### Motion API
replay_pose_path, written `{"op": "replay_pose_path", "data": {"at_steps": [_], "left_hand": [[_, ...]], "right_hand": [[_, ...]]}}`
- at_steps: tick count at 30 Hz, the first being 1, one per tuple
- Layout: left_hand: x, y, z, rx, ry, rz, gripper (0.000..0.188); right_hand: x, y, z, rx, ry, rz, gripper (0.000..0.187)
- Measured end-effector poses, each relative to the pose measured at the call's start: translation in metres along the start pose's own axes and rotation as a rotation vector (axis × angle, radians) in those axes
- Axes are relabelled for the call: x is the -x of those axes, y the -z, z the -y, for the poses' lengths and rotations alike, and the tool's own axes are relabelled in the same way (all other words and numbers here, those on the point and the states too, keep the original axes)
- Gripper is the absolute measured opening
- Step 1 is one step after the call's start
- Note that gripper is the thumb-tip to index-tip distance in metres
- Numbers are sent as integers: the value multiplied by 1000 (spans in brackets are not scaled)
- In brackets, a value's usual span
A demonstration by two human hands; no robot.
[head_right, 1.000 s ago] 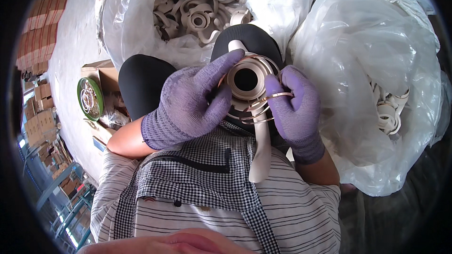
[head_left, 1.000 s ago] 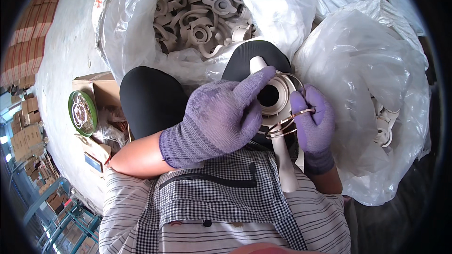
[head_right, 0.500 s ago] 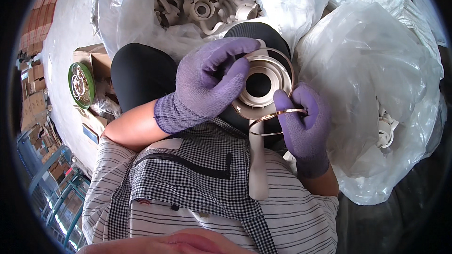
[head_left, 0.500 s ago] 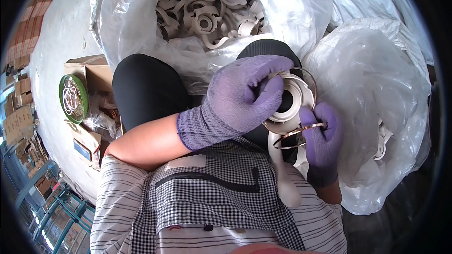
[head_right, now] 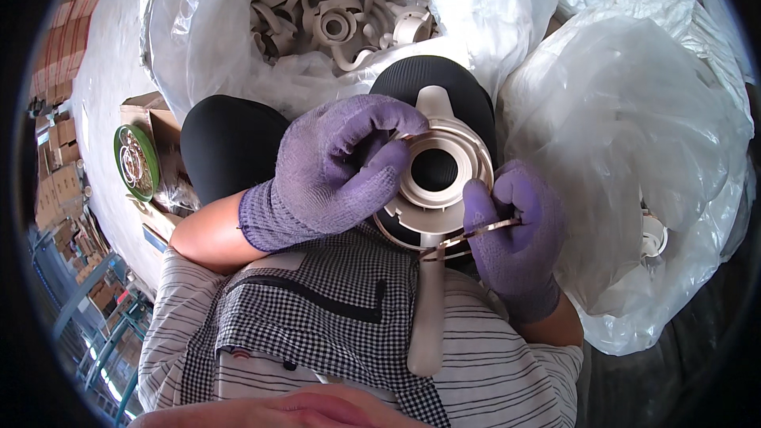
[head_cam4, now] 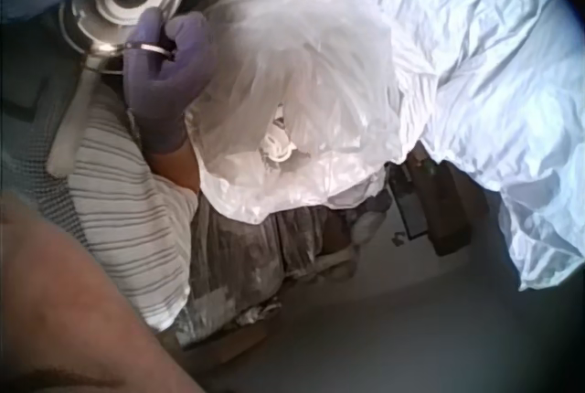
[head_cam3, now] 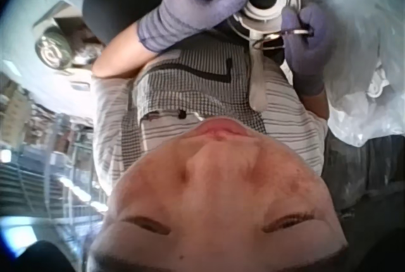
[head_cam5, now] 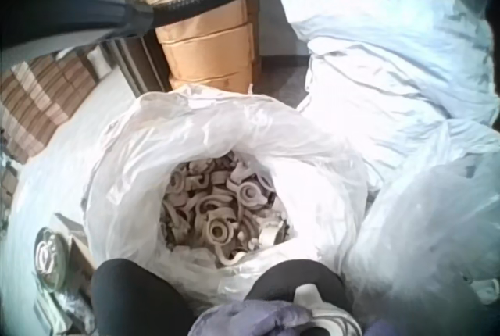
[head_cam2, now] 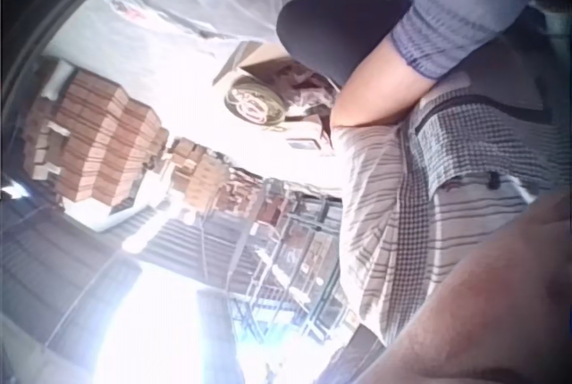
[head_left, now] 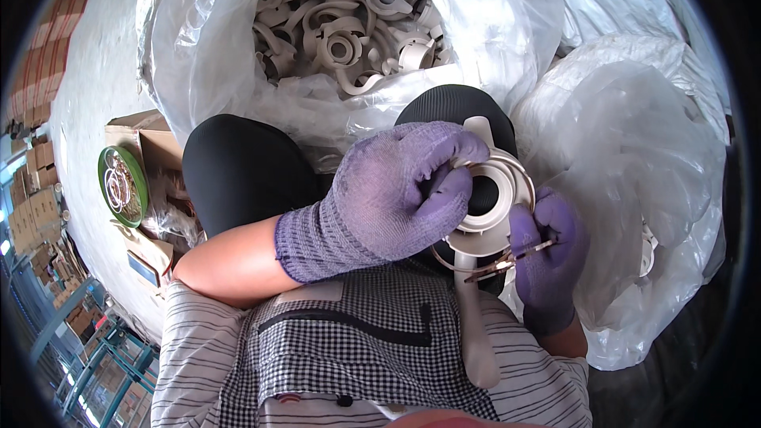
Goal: The person sits on the floor and repeatedly picks up white plastic hooks from a large bag, then inserts copper wire rings into the central hole of each hook. The person handles the items one at a time and places the assembled units back into the bag.
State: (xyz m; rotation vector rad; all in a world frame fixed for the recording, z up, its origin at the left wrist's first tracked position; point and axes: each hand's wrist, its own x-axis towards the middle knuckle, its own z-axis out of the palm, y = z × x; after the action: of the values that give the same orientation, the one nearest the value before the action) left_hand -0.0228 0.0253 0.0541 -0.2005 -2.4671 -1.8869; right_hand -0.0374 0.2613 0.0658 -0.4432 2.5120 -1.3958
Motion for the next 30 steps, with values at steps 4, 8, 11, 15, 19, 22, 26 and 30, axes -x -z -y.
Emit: {"op": "replay_pose_path", "data": {"at_steps": [4, 8, 11, 15, 19, 22, 26, 30], "left_hand": [[-3, 3, -1, -50, 5, 20, 20], [-1, 0, -1, -37, 40, 2, 19], [-5, 3, -4, -41, 74, 39, 21], [-5, 2, 4, 69, 52, 55, 24], [-7, 8, 12, 228, 41, 121, 29], [-4, 12, 18, 371, 93, 186, 31], [-1, 10, 30, 346, -23, 154, 34], [-8, 17, 34, 194, -182, 174, 36]], "right_hand": [[5, -5, 0, 2, 31, -67, 29], [1, -9, -3, -14, 107, -149, 16], [-2, -7, 15, 71, -37, -138, 25], [-9, -2, 8, 235, 171, -86, 39], [-13, 5, 1, 142, 197, 11, 38], [-9, 8, -7, 33, 148, 68, 39], [-6, 12, -27, -56, 222, 119, 48], [-3, 22, -29, -43, 87, 254, 76]]}}
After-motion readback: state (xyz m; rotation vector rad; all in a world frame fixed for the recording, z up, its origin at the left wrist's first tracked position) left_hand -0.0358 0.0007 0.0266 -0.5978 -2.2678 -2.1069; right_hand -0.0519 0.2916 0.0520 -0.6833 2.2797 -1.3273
